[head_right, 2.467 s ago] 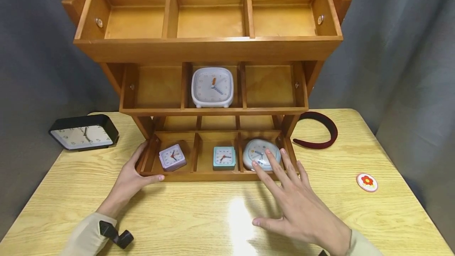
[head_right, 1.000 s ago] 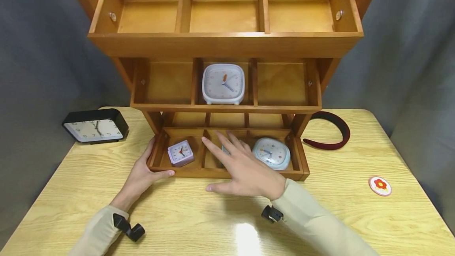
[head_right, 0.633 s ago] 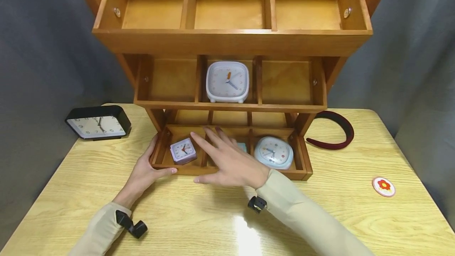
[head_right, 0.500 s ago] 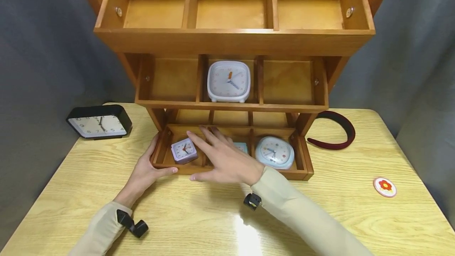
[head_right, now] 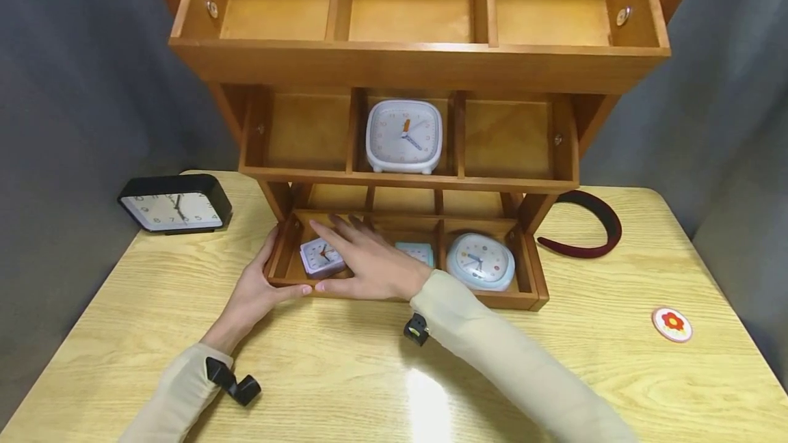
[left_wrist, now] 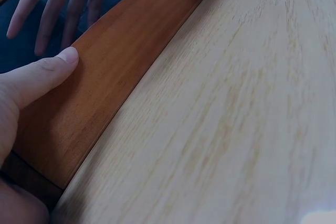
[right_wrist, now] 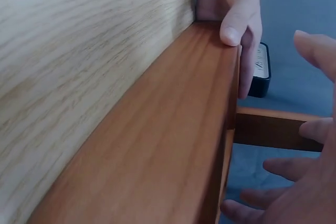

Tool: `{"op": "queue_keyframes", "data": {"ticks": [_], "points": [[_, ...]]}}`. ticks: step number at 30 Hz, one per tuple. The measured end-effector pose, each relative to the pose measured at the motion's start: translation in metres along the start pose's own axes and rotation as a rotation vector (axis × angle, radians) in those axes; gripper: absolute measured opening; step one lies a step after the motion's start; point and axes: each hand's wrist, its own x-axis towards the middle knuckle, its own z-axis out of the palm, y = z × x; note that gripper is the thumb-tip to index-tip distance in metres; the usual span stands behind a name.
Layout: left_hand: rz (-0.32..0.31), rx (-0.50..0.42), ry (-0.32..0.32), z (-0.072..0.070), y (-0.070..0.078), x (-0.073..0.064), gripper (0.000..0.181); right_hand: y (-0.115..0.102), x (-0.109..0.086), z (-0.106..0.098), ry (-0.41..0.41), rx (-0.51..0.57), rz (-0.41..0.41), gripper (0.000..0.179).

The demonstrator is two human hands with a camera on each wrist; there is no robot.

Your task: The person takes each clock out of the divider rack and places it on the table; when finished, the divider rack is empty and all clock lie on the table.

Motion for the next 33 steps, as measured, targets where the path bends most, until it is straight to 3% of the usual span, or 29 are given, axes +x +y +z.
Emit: {"op": "queue_keyframes", "data": {"ticks": [7,12,18,29,33], "points": [[-0.024,-0.001,-0.020,-0.002,0.030,-0.010,0.118,0.004,0.022,0.004,0.026,-0.027,-0.069,0.081],[-0.036,-0.001,-0.021,-0.003,0.036,-0.012,0.116,0.007,0.037,0.005,-0.011,-0.021,-0.108,0.080],[-0.040,-0.003,-0.024,-0.003,0.036,-0.011,0.117,0.007,0.050,0.008,-0.104,0.007,-0.085,0.083],[-0.017,0.005,-0.029,-0.003,0.034,-0.012,0.117,0.011,0.063,0.018,-0.192,-0.042,-0.065,0.073],[0.012,0.008,-0.018,-0.002,0.014,-0.004,0.120,0.011,0.066,0.020,-0.216,-0.066,-0.038,0.063]]}}
